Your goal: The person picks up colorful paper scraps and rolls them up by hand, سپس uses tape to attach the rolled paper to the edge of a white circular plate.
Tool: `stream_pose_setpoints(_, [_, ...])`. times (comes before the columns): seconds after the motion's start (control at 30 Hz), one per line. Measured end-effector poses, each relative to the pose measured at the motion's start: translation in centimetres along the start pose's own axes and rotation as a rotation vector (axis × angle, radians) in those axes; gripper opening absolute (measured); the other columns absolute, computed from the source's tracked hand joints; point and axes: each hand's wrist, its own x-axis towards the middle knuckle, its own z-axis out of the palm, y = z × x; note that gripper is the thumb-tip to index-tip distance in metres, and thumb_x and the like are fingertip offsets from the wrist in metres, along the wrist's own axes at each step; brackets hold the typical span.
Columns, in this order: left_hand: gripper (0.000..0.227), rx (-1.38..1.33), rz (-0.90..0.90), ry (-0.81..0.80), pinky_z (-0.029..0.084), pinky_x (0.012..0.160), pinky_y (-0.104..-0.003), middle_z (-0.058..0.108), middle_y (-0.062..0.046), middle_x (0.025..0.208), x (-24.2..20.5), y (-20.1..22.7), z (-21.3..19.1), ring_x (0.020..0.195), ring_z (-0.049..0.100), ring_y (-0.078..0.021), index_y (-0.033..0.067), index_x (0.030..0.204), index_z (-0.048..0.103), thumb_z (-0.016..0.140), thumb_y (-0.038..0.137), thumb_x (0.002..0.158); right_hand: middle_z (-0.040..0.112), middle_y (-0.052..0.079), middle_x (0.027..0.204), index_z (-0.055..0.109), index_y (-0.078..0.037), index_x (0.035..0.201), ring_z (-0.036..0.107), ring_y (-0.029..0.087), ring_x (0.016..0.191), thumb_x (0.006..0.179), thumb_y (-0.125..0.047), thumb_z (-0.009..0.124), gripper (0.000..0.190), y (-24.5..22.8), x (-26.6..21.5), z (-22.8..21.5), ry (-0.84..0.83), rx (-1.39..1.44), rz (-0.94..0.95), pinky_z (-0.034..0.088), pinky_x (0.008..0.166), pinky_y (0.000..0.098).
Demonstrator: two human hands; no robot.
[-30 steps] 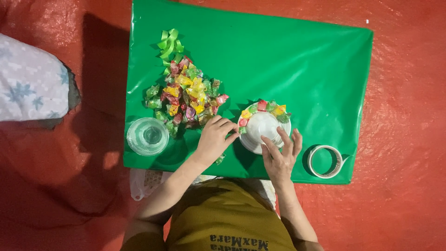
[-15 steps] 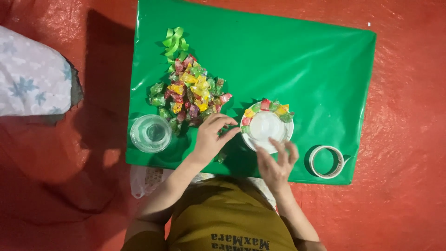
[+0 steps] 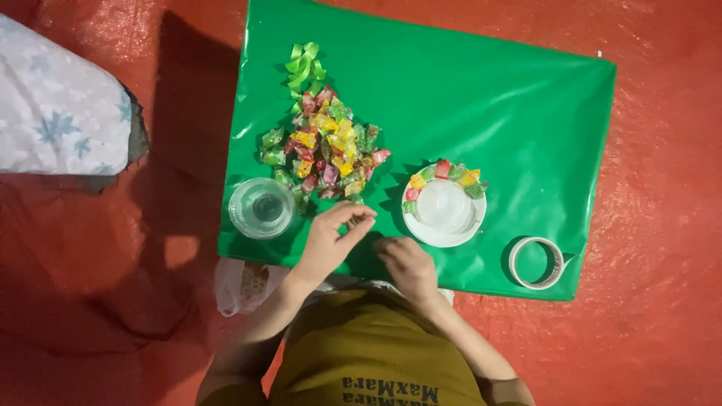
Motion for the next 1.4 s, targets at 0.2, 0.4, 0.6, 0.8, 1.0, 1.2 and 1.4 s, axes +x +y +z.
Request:
stream_pose_setpoints(0.2, [0.023, -0.19, -0.099, -0.1, 0.059, 0.069, -0.029, 0.075, -0.012, 0.091, -2.5, 0.7, 1.5, 0.08, 0.071, -0.0156, 0.0032, 0.111, 0.075, 0.08, 0.005, 0.089, 0.069, 0.019, 0.099, 0.074, 0.01, 0.112, 0.068, 0.022, 0.054, 0.098, 0.002, 0.06, 0.021, -1.2, 0.4, -2.5, 0.086, 0.808, 0.451, 0.061, 0.048, 0.0377])
stream_pose_setpoints(0.4, [0.025, -0.121, -0.061, -0.098, 0.061, 0.069, -0.03, 0.073, -0.013, 0.091, -3.1, -0.5, 1.6, 0.081, 0.074, -0.0204, 0.0019, 0.111, 0.075, 0.081, 0.003, 0.087, 0.065, 0.014, 0.092, 0.069, 0.014, 0.12, 0.067, 0.018, 0.065, 0.1, 0.001, 0.058, 0.026, -0.3, -1.4, -1.1, 0.218, 0.977, 0.567, 0.065, 0.051, 0.0382])
stream_pose_setpoints(0.6, [0.024, -0.047, -0.09, -0.125, 0.063, 0.066, -0.031, 0.071, -0.014, 0.089, -4.6, -1.6, 2.9, 0.079, 0.075, -0.0254, 0.0021, 0.111, 0.076, 0.079, -0.001, 0.087, 0.074, 0.016, 0.087, 0.078, 0.003, 0.093, 0.074, 0.028, 0.078, 0.093, -0.002, 0.074, 0.007, -1.6, -0.6, -2.5, 0.212, 0.413, 0.296, 0.059, 0.067, 0.0394])
stream_pose_setpoints(0.8, [0.019, -0.391, -0.236, -0.117, 0.065, 0.07, -0.032, 0.07, -0.013, 0.09, -4.9, -1.8, 3.7, 0.082, 0.075, -0.0202, -0.0039, 0.106, 0.074, 0.078, -0.007, 0.087, 0.073, 0.016, 0.102, 0.066, 0.01, 0.125, 0.066, 0.014, 0.081, 0.091, -0.003, 0.072, 0.037, -0.9, -2.8, -1.2, 0.266, 0.849, 0.474, 0.06, 0.062, 0.03])
stream_pose_setpoints(1.0, [0.029, -0.051, -0.115, -0.195, 0.062, 0.068, -0.031, 0.072, -0.012, 0.098, -4.2, -2.1, 3.0, 0.088, 0.073, -0.0231, 0.004, 0.113, 0.074, 0.083, 0.005, 0.085, 0.08, 0.017, 0.098, 0.078, 0.0, 0.103, 0.077, 0.026, 0.091, 0.089, -0.006, 0.078, 0.015, -0.9, -2.3, -3.0, 0.154, 0.38, 0.366, 0.058, 0.079, 0.0369])
stream_pose_setpoints(1.2, [0.039, 0.219, 0.138, -0.419, 0.061, 0.067, -0.04, 0.069, -0.013, 0.1, -3.6, -1.3, 2.6, 0.085, 0.069, -0.0308, 0.0087, 0.126, 0.069, 0.072, -0.002, 0.089, 0.081, 0.003, 0.084, 0.079, -0.016, 0.101, 0.076, 0.017, 0.071, 0.08, -0.021, 0.09, 0.024, 2.0, -5.3, -2.8, 0.092, 0.133, 0.391, 0.058, 0.065, 0.0314])
stream_pose_setpoints(1.4, [0.03, 0.149, 0.0, -0.372, 0.061, 0.065, -0.036, 0.071, -0.01, 0.092, -4.1, -2.1, 2.8, 0.081, 0.072, -0.0288, 0.0092, 0.12, 0.069, 0.072, 0.0, 0.092, 0.079, 0.009, 0.089, 0.076, -0.009, 0.097, 0.078, 0.03, 0.082, 0.084, -0.016, 0.085, 0.017, 0.3, -3.4, -3.2, 0.056, 0.215, 0.266, 0.059, 0.073, 0.0378])
